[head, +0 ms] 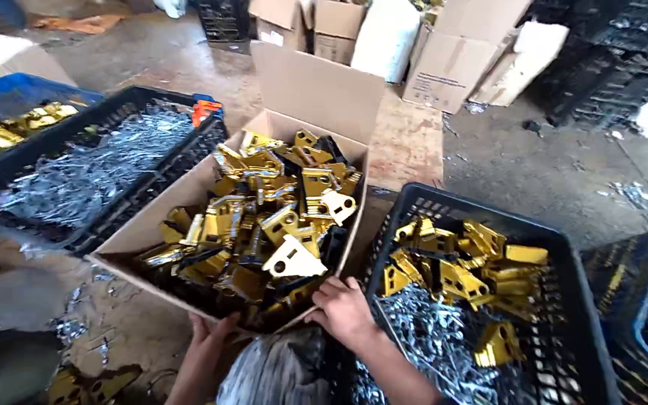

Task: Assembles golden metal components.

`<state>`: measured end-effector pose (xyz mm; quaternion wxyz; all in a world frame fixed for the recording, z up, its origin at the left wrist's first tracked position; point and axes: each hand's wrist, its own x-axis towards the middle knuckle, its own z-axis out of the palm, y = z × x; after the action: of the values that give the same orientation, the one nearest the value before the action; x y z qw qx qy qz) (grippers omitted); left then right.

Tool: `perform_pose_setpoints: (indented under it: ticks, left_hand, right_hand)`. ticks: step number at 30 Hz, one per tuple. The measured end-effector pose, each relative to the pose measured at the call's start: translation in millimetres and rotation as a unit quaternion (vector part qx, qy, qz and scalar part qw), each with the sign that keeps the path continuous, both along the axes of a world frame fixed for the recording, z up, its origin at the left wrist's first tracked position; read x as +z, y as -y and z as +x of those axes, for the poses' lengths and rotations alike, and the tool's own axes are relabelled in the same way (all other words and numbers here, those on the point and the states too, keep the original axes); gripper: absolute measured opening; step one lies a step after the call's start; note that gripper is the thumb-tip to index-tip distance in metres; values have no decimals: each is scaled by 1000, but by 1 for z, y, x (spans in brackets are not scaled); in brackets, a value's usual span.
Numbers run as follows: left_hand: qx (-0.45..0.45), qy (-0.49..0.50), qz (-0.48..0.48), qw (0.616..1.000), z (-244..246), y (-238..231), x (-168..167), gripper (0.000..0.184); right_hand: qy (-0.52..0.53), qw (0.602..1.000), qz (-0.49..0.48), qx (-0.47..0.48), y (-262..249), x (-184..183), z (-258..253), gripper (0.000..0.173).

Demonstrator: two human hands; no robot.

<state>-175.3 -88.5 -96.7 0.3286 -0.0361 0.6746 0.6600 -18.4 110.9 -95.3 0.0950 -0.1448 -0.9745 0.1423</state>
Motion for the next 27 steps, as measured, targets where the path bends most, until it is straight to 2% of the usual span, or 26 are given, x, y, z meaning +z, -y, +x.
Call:
perform_pose_setpoints:
  ticks: [2,4,5,6,7,8,10,11,13,15,16,18,19,21,23,25,27]
  left_hand:
    - [11,-61,-74,995,-3,1,6,78]
    - [56,-178,-122,975,-13,3,19,86]
    - [65,-244,-108,962,-21,5,31,89]
    - [70,-296,-76,950,-26,5,44,84]
    - [70,-318,-38,945,-25,2,61,73]
    - [57,-317,16,946,-19,-1,78,63]
    - [-21,-284,165,944,6,-19,112,52]
    - [-85,-265,226,933,25,-34,123,51]
    - [-223,-220,288,905,75,-71,138,47]
    - [-347,-227,299,859,120,-106,142,47]
    - [-388,-254,296,835,135,-120,142,47]
    - [-438,-362,237,788,152,-139,139,50]
    - [-448,-445,182,754,156,-147,134,52]
    - [-445,-587,66,673,161,-162,113,58]
    - [-452,-650,-10,611,166,-174,85,72]
    - [-455,-704,-16,546,176,-178,65,87]
    - [-449,-756,37,476,186,-179,58,84]
  right_hand:
    - [-30,998,-49,-14,2,3,3,31]
    - [-113,990,-71,-47,-5,13,17,28]
    - [-162,980,-58,-102,-14,21,30,25]
    - [-188,964,-48,-182,-28,28,50,22]
    - [-168,945,-53,-277,-44,34,74,21]
    - [-95,920,-85,-372,-65,37,101,27]
    - [61,843,-172,-507,-114,27,143,53]
    - [101,811,-192,-543,-134,11,157,65]
    - [117,789,-205,-567,-156,-23,168,73]
    - [112,793,-204,-562,-159,-34,169,72]
    - [118,796,-212,-555,-157,-31,169,76]
    - [154,803,-228,-528,-152,-27,179,89]
    - [170,808,-229,-515,-148,-30,188,89]
    - [143,823,-219,-505,-142,-28,207,71]
    - [26,848,-197,-491,-133,-7,221,43]
    - [-89,871,-173,-451,-113,22,226,27]
    - [-160,878,-204,-402,-90,51,222,23]
